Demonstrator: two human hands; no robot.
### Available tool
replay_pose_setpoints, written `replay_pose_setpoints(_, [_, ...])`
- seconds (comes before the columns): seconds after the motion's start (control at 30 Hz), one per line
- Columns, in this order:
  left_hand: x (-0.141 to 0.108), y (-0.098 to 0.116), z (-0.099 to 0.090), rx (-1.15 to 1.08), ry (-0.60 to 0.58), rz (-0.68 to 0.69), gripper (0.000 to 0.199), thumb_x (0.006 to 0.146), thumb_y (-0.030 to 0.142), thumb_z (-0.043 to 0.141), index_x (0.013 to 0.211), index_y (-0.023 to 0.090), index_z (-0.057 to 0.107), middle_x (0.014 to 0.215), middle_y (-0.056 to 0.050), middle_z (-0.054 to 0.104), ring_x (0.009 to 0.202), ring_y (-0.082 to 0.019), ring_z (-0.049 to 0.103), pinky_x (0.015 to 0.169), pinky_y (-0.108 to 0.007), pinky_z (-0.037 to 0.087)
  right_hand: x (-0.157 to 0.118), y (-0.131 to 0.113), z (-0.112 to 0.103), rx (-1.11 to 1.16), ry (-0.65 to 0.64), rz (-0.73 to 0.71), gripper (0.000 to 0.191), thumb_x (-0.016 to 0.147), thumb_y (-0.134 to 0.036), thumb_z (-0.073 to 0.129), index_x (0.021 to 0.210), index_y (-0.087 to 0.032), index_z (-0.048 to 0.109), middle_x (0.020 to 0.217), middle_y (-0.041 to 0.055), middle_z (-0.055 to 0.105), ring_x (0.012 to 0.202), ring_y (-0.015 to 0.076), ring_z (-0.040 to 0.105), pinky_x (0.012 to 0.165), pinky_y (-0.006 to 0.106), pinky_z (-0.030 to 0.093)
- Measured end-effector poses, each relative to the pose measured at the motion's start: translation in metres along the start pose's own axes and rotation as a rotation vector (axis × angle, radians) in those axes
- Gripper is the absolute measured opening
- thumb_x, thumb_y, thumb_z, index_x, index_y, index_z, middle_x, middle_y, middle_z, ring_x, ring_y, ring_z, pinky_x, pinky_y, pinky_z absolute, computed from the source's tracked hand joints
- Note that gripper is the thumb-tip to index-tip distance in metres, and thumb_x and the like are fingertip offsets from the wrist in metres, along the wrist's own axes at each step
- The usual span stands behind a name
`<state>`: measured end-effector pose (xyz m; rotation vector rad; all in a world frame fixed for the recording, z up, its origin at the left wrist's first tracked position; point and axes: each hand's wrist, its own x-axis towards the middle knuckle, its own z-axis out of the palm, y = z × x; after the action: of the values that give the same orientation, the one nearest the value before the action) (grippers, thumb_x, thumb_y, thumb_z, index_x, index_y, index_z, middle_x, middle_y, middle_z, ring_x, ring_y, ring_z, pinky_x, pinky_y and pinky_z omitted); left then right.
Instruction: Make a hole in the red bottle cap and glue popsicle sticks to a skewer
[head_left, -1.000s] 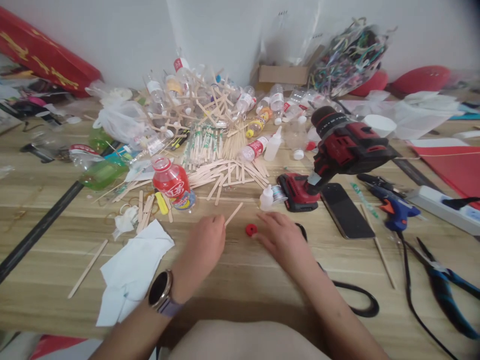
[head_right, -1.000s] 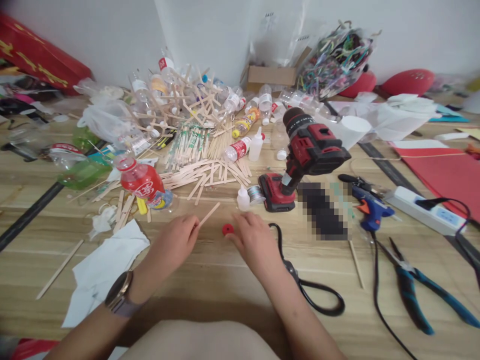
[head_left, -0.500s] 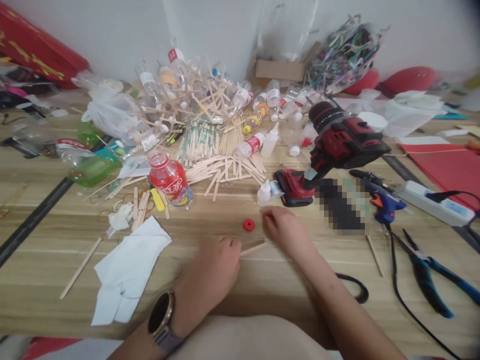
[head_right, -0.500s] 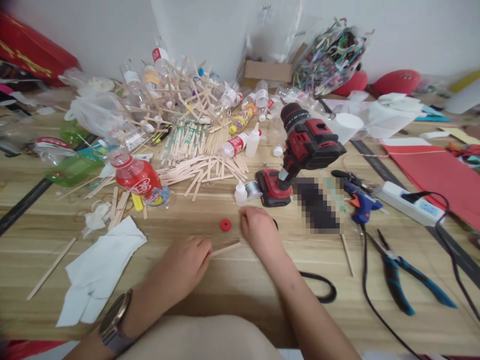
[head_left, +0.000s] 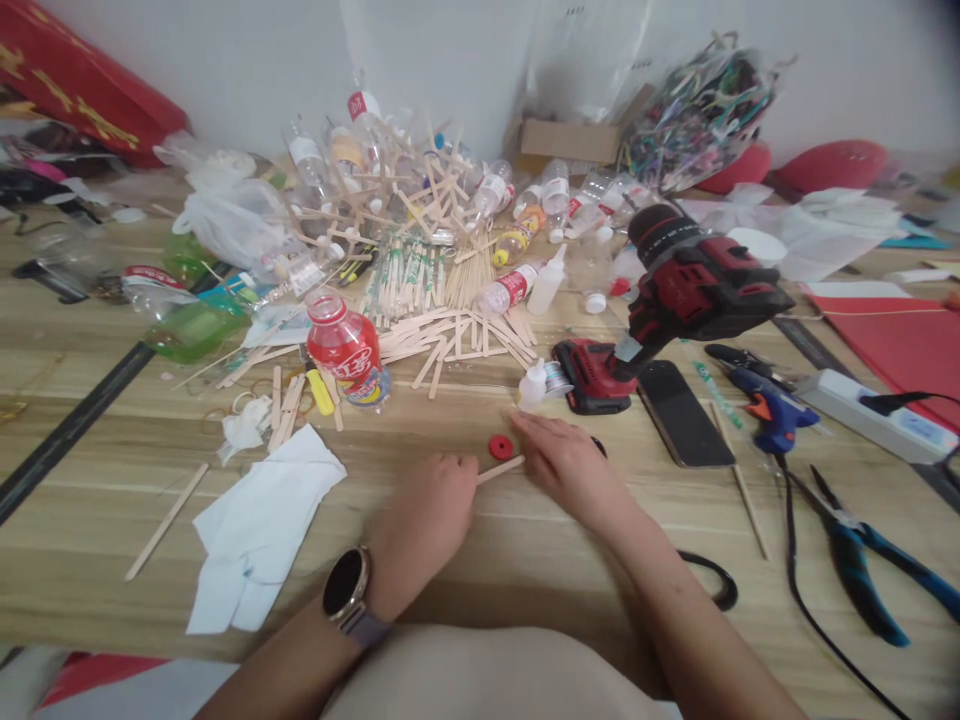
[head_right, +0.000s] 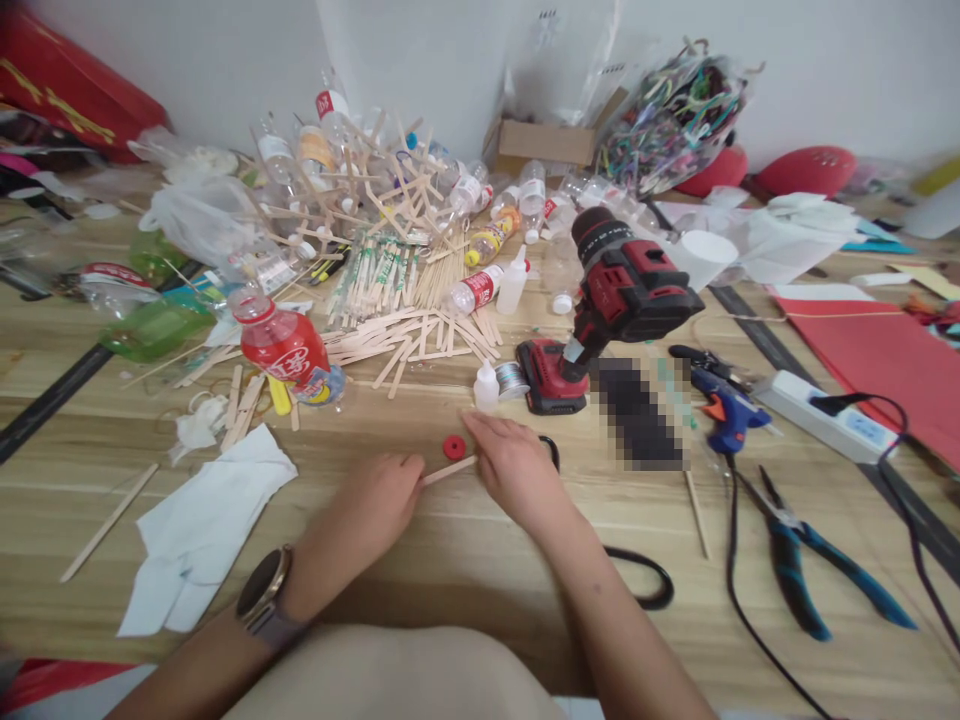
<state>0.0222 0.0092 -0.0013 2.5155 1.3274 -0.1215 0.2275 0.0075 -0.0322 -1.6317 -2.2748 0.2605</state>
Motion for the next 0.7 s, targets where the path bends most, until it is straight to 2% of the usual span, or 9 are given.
replay_pose_setpoints(0.07, [-0.001,-0.006,0.0,0.0,0.0,-0.034,0.026,0.095,0.013,0.036,0.088,0.015,0.061,0.083,-0.011,0.067,0.078,-0.025,0.064,0.067,-0.035,0.047,-0.004,0.0,-0.006,0.005,0.011,-0.001,0.043,0.09,-0.014,0.039,0.13,-0.013,0.056,0.122,0.0132,0.065,0.108,0.0252,0.061,0.092,0.042,0.048])
replay_pose_setpoints(0.17, [-0.003,-0.009,-0.002,-0.02,-0.022,-0.018,0.025,0.095,0.013,0.038,0.086,0.017,0.061,0.084,-0.008,0.067,0.079,-0.024,0.064,0.068,-0.034,0.046,-0.017,0.006,-0.02,-0.042,0.036,0.032,0.035,0.096,-0.024,0.037,0.116,-0.014,0.064,0.113,0.0133,0.068,0.102,0.0271,0.063,0.088,0.044,0.048])
replay_pose_setpoints(0.27, [-0.004,-0.006,-0.003,-0.035,-0.039,0.011,0.024,0.095,0.013,0.039,0.085,0.018,0.061,0.085,-0.006,0.065,0.079,-0.022,0.062,0.07,-0.034,0.047,-0.04,0.018,-0.034,-0.155,0.039,0.107,0.035,0.098,-0.031,0.037,0.109,-0.015,0.066,0.105,0.0121,0.07,0.096,0.0275,0.064,0.082,0.043,0.049])
replay_pose_setpoints(0.33, [-0.002,-0.003,-0.002,-0.018,-0.015,0.006,0.02,0.095,0.016,0.041,0.089,0.016,0.06,0.089,-0.009,0.063,0.083,-0.024,0.06,0.072,-0.036,0.047,-0.059,0.027,-0.039,-0.215,-0.004,0.154,0.034,0.097,-0.033,0.038,0.105,-0.016,0.067,0.101,0.0112,0.071,0.094,0.027,0.064,0.081,0.041,0.049])
replay_pose_setpoints(0.4, [0.001,-0.001,-0.001,0.018,0.024,0.006,0.014,0.093,0.021,0.047,0.093,0.015,0.06,0.095,-0.011,0.06,0.089,-0.027,0.058,0.077,-0.04,0.047,-0.08,0.035,-0.04,-0.292,-0.008,0.197,0.032,0.095,-0.035,0.042,0.099,-0.017,0.068,0.098,0.0111,0.071,0.087,0.0278,0.065,0.076,0.042,0.048])
replay_pose_setpoints(0.5, [0.007,0.0,0.003,0.025,0.037,0.041,0.012,0.092,0.02,0.05,0.096,0.015,0.06,0.096,-0.01,0.059,0.092,-0.028,0.055,0.08,-0.041,0.046,-0.102,0.039,-0.036,-0.336,-0.084,0.255,0.026,0.09,-0.035,0.048,0.097,-0.02,0.068,0.098,0.0103,0.07,0.085,0.0285,0.066,0.073,0.042,0.048])
replay_pose_setpoints(0.6, [0.012,-0.001,0.009,-0.043,0.01,0.089,0.019,0.093,0.012,0.041,0.094,0.016,0.06,0.09,-0.007,0.059,0.086,-0.023,0.056,0.076,-0.036,0.046,-0.107,0.036,-0.029,-0.268,-0.132,0.329,0.019,0.086,-0.032,0.052,0.092,-0.02,0.065,0.09,0.0085,0.068,0.079,0.0262,0.065,0.069,0.039,0.048])
replay_pose_setpoints(0.7, [0.015,-0.001,0.011,-0.084,0.014,0.117,0.025,0.094,0.01,0.037,0.091,0.017,0.061,0.09,-0.006,0.059,0.084,-0.02,0.056,0.075,-0.033,0.046,-0.102,0.033,-0.029,-0.184,-0.151,0.379,0.013,0.083,-0.03,0.054,0.083,-0.019,0.061,0.083,0.0082,0.067,0.078,0.026,0.065,0.069,0.038,0.049])
